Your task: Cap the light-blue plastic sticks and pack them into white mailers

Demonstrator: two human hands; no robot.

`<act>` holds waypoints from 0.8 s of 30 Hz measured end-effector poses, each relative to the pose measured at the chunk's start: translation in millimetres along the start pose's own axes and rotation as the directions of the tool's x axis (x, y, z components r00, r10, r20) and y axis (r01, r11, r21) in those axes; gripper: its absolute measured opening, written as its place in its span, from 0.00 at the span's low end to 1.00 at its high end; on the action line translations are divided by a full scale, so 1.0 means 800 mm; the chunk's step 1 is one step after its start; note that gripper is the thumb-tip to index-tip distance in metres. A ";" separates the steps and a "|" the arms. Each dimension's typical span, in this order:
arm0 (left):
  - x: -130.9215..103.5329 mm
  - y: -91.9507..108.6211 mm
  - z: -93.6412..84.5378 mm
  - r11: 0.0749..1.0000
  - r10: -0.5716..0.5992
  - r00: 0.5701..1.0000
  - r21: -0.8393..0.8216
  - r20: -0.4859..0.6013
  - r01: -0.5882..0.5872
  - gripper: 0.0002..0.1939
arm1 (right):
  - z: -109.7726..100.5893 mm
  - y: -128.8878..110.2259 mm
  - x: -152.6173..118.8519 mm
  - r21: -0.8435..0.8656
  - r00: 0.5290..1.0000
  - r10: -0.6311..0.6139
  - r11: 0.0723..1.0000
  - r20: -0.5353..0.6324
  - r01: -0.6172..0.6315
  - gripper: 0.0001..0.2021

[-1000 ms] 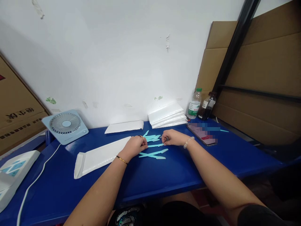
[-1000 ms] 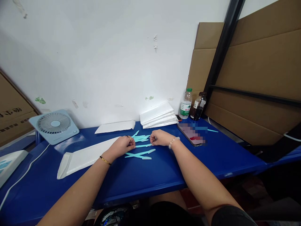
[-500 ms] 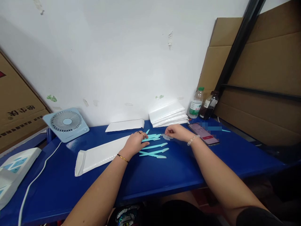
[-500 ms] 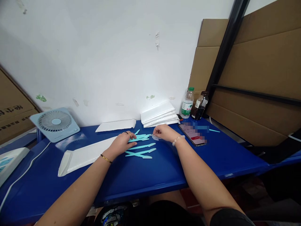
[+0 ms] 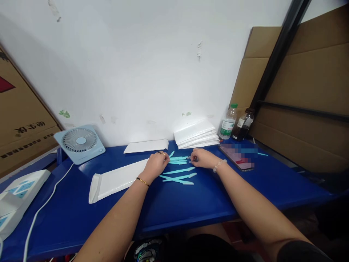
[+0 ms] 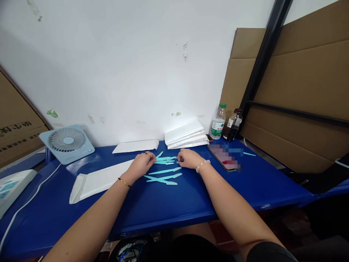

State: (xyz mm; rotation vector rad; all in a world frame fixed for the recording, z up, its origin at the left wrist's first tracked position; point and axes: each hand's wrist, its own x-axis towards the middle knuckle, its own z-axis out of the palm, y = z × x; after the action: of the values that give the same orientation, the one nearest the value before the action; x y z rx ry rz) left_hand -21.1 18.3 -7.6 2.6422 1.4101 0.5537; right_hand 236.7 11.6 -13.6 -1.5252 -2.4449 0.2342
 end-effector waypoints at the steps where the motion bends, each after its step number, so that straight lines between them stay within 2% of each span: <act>1: -0.001 0.000 -0.001 0.999 -0.006 1.000 -0.046 -0.003 0.006 0.10 | 0.000 0.000 0.000 0.003 1.000 0.001 1.000 0.014 -0.001 0.03; 6: -0.004 -0.003 -0.001 0.959 -0.030 0.998 -0.281 0.053 0.043 0.10 | 0.000 0.001 0.000 0.049 1.000 -0.021 0.999 0.021 0.020 0.06; 10: -0.003 -0.005 0.000 0.920 -0.043 0.996 -0.385 0.081 0.071 0.09 | -0.004 0.001 -0.002 0.133 0.999 0.024 0.991 0.020 -0.027 0.06; 13: -0.003 -0.006 0.001 0.905 -0.054 0.995 -0.418 0.081 0.083 0.09 | -0.005 0.003 -0.003 0.284 0.997 0.076 0.956 -0.022 -0.067 0.04; 17: -0.002 -0.008 0.003 0.900 -0.066 0.996 -0.428 0.065 0.088 0.08 | -0.004 0.007 0.001 0.574 0.984 0.132 0.818 -0.118 -0.041 0.09; 19: -0.002 -0.009 0.003 0.902 -0.069 0.996 -0.423 0.056 0.086 0.08 | -0.004 0.008 0.002 0.607 0.980 0.124 0.795 -0.157 -0.003 0.12; 24: -0.001 -0.012 0.004 0.912 -0.066 0.997 -0.403 0.036 0.075 0.09 | -0.005 0.007 0.002 0.588 0.979 0.104 0.809 -0.175 0.020 0.15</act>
State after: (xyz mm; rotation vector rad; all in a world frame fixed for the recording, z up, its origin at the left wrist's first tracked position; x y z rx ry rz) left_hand -27.7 23.4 -13.0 2.2545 1.2207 0.7183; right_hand 242.0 15.4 -11.3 -1.2445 -1.9179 0.7346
